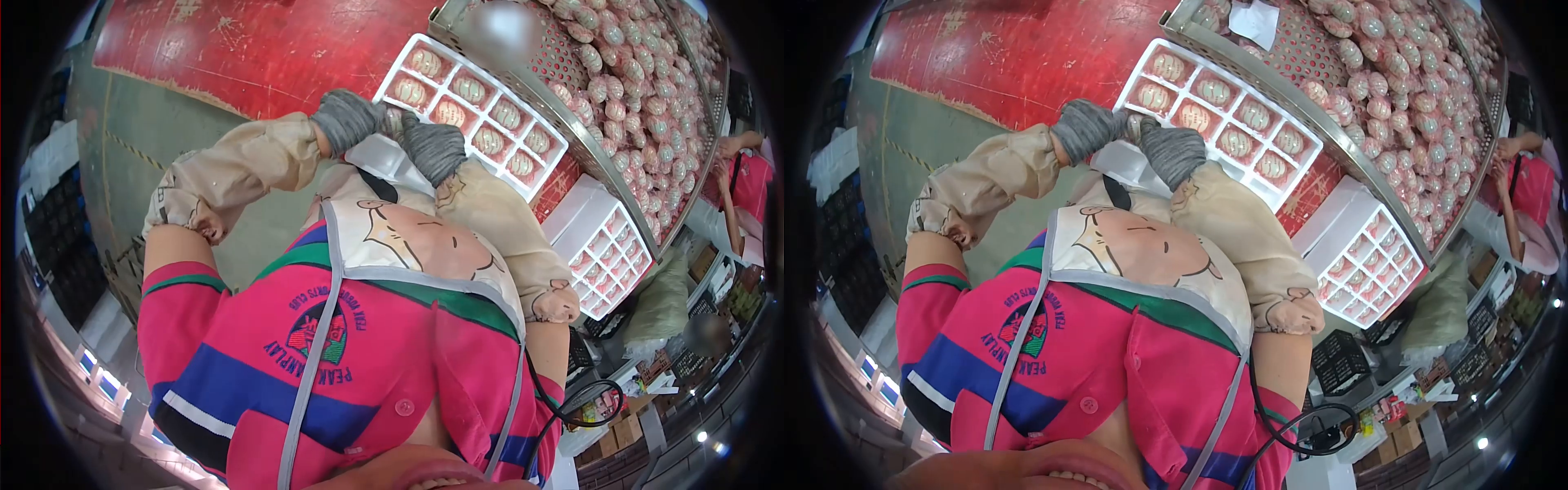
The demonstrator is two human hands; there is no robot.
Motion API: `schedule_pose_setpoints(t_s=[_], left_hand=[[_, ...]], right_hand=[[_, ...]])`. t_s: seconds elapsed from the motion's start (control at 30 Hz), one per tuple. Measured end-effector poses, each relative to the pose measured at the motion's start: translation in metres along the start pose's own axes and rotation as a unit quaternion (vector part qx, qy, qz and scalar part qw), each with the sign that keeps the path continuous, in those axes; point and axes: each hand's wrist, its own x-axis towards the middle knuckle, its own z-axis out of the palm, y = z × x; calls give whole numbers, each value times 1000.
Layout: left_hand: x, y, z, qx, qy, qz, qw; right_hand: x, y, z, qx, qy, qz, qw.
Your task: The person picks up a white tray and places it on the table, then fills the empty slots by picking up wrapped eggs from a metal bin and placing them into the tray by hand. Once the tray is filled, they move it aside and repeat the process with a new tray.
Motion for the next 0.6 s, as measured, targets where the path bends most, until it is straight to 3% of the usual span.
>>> schedule_pose_setpoints(t_s=[0.07, 0.1, 0.2, 0.23, 0.27, 0.3, 0.33, 0.37, 0.4, 0.43, 0.47, 0.53, 0.6], left_hand=[[12, -2, -10, -29, -102, 19, 994], [18, -4, -4, -2, -102, 20, 995], [19, -3, -8, -23, -81, 24, 996], [17, 2, -14, -39, -64, 11, 997], [17, 3, -14, -39, -60, 10, 997], [16, 4, -10, -30, -66, -7, 997], [13, 6, -7, -21, -73, -24, 997], [11, 8, -6, -17, -60, -23, 998], [10, 9, -8, -15, -56, -24, 998], [9, 9, -11, -29, -54, -27, 998], [9, 9, -13, -43, -51, -29, 997], [10, 7, -8, -22, -42, -33, 998], [10, 7, -5, -39, -44, -54, 997]], right_hand=[[7, -5, -25, 62, 3, 9, 998], [9, -4, -37, 61, 6, 11, 998], [15, 8, -88, 137, -194, -71, 969], [13, 9, -118, 161, -136, -27, 977], [19, 33, -110, 216, -12, 25, 976], [28, 62, -110, 383, 169, -1, 908], [34, 88, -122, 293, 250, -32, 922], [55, 95, -154, 382, 183, 154, 893], [71, 112, -165, 204, 195, 133, 950], [101, 143, -145, 200, 196, 76, 957], [119, 150, -144, 196, 199, 75, 957], [150, 155, -146, 113, -67, 51, 990], [197, 212, -59, 40, -68, 38, 996]])
